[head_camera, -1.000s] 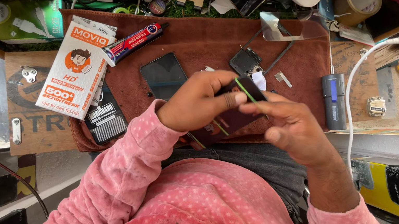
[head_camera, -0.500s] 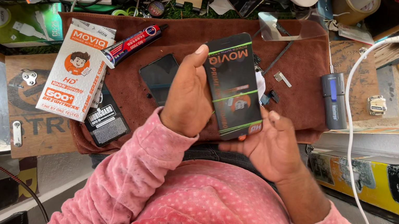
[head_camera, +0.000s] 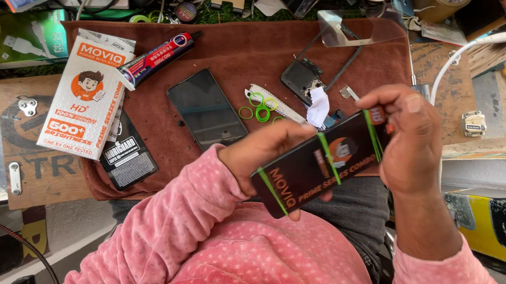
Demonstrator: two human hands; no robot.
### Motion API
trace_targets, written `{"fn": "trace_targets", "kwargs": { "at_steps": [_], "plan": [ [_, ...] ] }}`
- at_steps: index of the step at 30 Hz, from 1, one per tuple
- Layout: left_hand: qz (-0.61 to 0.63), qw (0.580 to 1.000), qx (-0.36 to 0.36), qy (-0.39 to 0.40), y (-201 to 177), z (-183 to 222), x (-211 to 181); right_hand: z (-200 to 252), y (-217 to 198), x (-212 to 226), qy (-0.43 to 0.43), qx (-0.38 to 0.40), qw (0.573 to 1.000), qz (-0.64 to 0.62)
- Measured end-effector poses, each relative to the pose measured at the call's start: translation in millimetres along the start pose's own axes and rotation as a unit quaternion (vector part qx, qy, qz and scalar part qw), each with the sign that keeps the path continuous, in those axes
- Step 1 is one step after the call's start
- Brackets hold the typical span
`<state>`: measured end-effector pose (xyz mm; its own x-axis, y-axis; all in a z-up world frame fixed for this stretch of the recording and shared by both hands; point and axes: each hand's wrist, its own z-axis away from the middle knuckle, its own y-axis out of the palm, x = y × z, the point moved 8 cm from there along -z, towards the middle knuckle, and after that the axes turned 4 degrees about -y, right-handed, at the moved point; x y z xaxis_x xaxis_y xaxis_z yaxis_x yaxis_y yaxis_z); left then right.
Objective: The person disassembles a smartphone, removes the battery, and then reassembles it. They then secure the back cover with multiple green rubber bands. The workspace is cluttered with tools and phone parts.
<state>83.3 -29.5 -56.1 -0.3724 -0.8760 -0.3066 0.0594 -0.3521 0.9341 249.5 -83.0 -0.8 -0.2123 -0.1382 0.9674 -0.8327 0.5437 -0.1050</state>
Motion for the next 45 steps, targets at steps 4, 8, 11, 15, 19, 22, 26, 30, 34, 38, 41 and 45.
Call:
{"fn": "trace_targets", "kwargs": {
  "at_steps": [4, 8, 11, 15, 19, 22, 26, 30, 34, 38, 41, 45],
  "plan": [
    [-0.062, 0.998, -0.011, 0.02, 18, 6, -4, 2, 20, 35, -0.056, 0.059, 0.995, 0.059],
    [-0.248, 0.964, -0.094, 0.015, 29, 19, -10, 14, 26, 32, -0.041, 0.065, 0.994, -0.08],
    [-0.348, 0.928, -0.137, 0.002, 38, 23, -9, 26, 28, 25, -0.037, 0.085, 0.985, -0.148],
    [-0.419, 0.895, -0.152, 0.007, 47, 27, -9, 32, 26, 20, -0.033, 0.11, 0.98, -0.163],
    [-0.436, 0.888, -0.144, 0.023, 50, 31, -11, 31, 31, 20, -0.032, 0.136, 0.974, -0.177],
    [-0.451, 0.886, -0.1, 0.036, 52, 40, -12, 40, 40, 20, 0.013, 0.164, 0.966, -0.201],
    [-0.509, 0.858, -0.067, 0.023, 63, 69, -4, 65, 58, 27, 0.09, 0.237, 0.94, -0.228],
    [-0.634, 0.755, -0.116, 0.119, 90, 89, -5, 71, 63, 46, 0.004, 0.326, 0.937, -0.124],
    [-0.678, 0.694, -0.157, 0.182, 103, 91, -9, 77, 64, 45, -0.02, 0.347, 0.934, -0.084],
    [-0.669, 0.716, -0.13, 0.152, 104, 84, -7, 79, 64, 44, 0.005, 0.359, 0.928, -0.102],
    [-0.664, 0.723, -0.125, 0.144, 110, 88, -5, 84, 65, 47, 0.047, 0.379, 0.917, -0.115],
    [-0.639, 0.75, -0.109, 0.133, 112, 87, -2, 92, 66, 44, 0.092, 0.405, 0.901, -0.129]
  ]
}}
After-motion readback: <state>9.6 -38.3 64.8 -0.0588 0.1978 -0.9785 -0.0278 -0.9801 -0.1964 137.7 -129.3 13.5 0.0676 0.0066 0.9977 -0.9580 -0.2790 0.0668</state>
